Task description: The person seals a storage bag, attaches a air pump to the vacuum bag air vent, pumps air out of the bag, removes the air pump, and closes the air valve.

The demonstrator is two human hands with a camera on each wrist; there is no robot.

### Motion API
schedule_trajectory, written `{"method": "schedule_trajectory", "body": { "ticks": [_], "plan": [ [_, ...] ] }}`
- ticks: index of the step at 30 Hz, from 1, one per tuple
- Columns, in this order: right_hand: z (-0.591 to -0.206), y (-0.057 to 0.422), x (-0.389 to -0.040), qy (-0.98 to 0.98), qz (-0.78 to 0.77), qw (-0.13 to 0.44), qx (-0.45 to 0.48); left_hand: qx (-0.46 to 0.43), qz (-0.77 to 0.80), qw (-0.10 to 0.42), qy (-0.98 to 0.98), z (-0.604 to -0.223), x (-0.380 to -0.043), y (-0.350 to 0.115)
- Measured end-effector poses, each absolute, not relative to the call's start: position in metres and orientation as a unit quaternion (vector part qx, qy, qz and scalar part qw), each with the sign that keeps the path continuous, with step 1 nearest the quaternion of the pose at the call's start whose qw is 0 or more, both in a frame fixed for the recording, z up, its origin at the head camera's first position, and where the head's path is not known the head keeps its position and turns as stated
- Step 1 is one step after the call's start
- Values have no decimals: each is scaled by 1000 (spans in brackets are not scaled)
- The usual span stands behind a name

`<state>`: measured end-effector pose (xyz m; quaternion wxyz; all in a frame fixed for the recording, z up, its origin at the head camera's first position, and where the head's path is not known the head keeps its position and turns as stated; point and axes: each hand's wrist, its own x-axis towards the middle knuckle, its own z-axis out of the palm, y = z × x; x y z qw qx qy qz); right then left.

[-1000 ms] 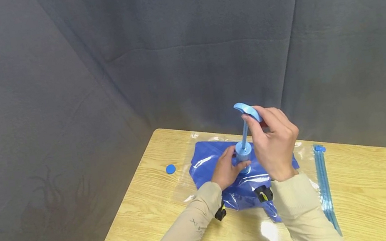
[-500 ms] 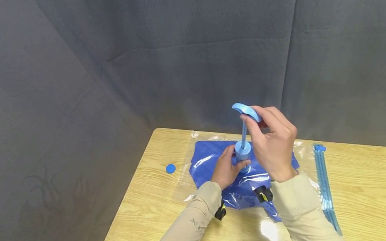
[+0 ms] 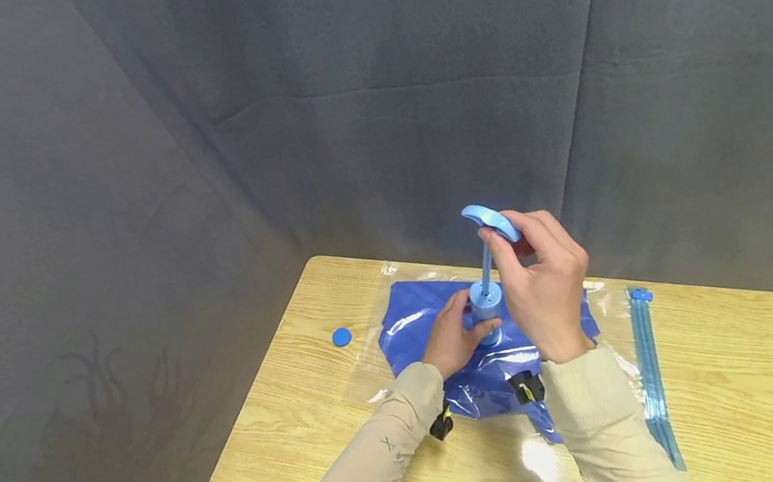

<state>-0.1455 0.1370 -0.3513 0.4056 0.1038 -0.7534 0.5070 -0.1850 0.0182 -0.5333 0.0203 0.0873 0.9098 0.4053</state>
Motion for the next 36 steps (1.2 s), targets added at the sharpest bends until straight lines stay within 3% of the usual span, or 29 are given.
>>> {"method": "schedule_trajectory", "body": {
  "ticks": [12,18,24,36],
  "plan": [
    [-356,136,-150,-770,497,384,114,83,406,10,910,-534,-187,16],
    [-393,136,-158,-795,481,352,113,108,401,-18,909,-537,-188,15],
    [-433,141,-161,-839,440,311,77,107,397,-13,911,-536,-186,16],
    [-457,141,-164,-854,427,289,72,112,385,-20,916,-533,-185,16]
  ]
}}
